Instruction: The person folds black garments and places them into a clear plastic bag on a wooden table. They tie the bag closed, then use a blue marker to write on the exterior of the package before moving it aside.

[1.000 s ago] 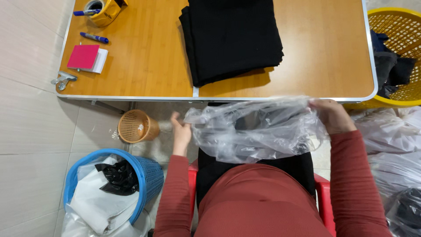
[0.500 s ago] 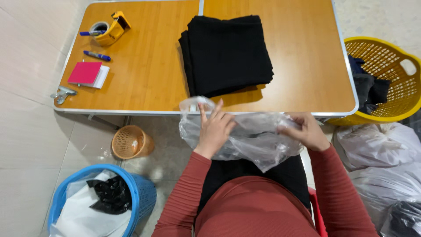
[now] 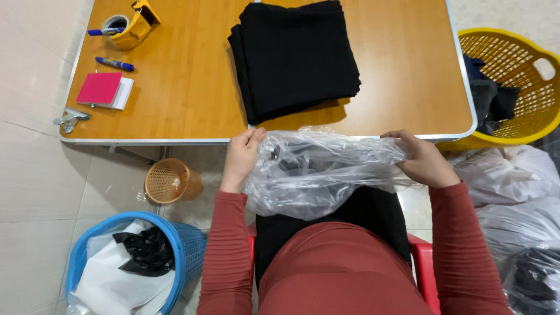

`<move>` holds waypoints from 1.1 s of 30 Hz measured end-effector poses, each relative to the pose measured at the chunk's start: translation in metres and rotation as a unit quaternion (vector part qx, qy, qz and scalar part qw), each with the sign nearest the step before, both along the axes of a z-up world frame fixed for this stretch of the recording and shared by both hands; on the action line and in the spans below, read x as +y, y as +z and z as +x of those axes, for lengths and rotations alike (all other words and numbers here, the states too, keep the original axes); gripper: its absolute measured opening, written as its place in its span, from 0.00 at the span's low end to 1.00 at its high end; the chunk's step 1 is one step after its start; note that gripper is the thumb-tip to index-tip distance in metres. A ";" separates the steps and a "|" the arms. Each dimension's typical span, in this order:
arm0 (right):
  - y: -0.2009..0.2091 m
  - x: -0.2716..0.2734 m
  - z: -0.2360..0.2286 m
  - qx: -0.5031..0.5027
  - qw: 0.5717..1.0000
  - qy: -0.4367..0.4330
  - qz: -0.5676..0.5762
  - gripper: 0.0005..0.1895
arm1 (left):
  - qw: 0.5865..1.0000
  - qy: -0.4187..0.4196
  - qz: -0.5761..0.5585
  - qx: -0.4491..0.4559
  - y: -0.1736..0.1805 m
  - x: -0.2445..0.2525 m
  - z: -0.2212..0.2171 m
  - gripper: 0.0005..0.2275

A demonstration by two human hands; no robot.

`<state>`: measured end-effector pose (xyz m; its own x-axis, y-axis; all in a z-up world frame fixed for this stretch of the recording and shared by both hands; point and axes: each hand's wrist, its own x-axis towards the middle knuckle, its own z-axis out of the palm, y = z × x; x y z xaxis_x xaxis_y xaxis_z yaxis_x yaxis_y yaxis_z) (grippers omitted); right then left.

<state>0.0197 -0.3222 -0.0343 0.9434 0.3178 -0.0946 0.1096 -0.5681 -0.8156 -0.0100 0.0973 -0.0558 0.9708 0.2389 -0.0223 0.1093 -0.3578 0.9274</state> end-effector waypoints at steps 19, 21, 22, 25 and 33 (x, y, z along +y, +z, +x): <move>0.011 0.039 -0.032 0.027 0.973 -0.008 -0.231 0.47 | 0.982 -0.111 0.144 0.060 0.008 -0.072 0.007 0.17; -0.001 0.032 -0.031 0.041 0.982 -0.006 -0.187 0.47 | 0.955 -0.088 0.268 -0.092 0.008 -0.075 0.005 0.24; -0.008 0.028 -0.030 0.064 0.986 -0.015 -0.152 0.45 | 0.928 -0.077 0.326 -0.165 0.007 -0.078 0.002 0.28; -0.031 0.010 -0.023 0.099 0.991 -0.064 -0.056 0.46 | 0.812 -0.065 0.419 -0.402 0.004 -0.096 -0.012 0.39; -0.065 -0.010 0.000 0.181 0.921 -0.246 0.242 0.34 | 0.812 -0.298 0.501 -0.022 0.004 -0.102 -0.072 0.57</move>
